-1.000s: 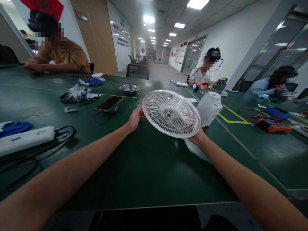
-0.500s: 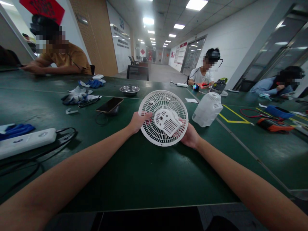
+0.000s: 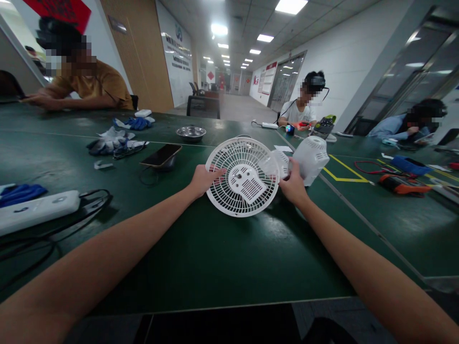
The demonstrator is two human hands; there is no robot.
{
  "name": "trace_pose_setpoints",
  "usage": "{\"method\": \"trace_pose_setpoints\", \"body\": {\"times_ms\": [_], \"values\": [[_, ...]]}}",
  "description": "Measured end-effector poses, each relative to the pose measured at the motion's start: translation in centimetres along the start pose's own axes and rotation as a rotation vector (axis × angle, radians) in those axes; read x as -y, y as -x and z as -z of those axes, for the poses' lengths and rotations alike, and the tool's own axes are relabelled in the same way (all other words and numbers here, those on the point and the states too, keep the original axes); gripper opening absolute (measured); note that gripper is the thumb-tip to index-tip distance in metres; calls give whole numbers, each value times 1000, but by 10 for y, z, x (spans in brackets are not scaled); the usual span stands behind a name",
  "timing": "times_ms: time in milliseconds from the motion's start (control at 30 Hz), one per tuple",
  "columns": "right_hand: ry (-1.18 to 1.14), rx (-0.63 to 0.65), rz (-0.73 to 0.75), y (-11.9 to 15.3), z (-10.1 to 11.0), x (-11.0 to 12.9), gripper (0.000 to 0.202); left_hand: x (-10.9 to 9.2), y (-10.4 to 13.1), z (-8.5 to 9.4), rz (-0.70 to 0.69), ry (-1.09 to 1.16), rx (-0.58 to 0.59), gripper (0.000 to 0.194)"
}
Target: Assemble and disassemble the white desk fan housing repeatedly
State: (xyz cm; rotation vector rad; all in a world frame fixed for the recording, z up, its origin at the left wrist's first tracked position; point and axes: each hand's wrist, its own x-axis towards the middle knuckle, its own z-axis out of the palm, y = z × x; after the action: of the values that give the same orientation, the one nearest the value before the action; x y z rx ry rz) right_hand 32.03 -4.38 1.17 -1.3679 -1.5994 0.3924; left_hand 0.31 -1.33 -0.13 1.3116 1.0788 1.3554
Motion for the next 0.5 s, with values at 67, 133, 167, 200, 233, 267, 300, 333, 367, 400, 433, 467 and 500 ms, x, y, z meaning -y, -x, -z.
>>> {"method": "trace_pose_setpoints", "body": {"times_ms": [67, 133, 167, 200, 233, 267, 300, 333, 367, 400, 433, 467, 500], "values": [[262, -44, 86, -5, 10, -8, 87, 2, -2, 1, 13, 15, -7, 17], [418, -19, 115, -7, 13, -13, 81, 4, -5, 3, 28, 17, 5, 19], [458, 9, 121, -7, 13, -14, 77, 5, -6, 4, 36, 16, 15, 20], [479, 24, 126, -8, 12, -15, 74, 6, -8, 5, 43, 13, 25, 20], [486, 21, 138, -8, 11, -15, 70, 7, -9, 7, 47, 9, 35, 20], [484, -8, 160, -9, 11, -15, 67, 8, -10, 8, 49, 6, 42, 20], [480, -65, 189, -11, 12, -14, 65, 8, -11, 8, 49, 4, 49, 19], [480, -148, 218, -12, 15, -13, 63, 8, -11, 9, 49, 1, 55, 19], [486, -248, 240, -14, 18, -12, 62, 8, -11, 9, 53, -1, 61, 19], [496, -351, 250, -15, 23, -12, 62, 7, -11, 10, 59, 0, 66, 20], [509, -445, 246, -17, 28, -12, 64, 6, -10, 10, 67, 4, 68, 20], [520, -523, 231, -18, 32, -13, 68, 5, -9, 9, 74, 8, 69, 21], [530, -580, 208, -19, 37, -15, 72, 4, -9, 9, 79, 11, 67, 21]]}}
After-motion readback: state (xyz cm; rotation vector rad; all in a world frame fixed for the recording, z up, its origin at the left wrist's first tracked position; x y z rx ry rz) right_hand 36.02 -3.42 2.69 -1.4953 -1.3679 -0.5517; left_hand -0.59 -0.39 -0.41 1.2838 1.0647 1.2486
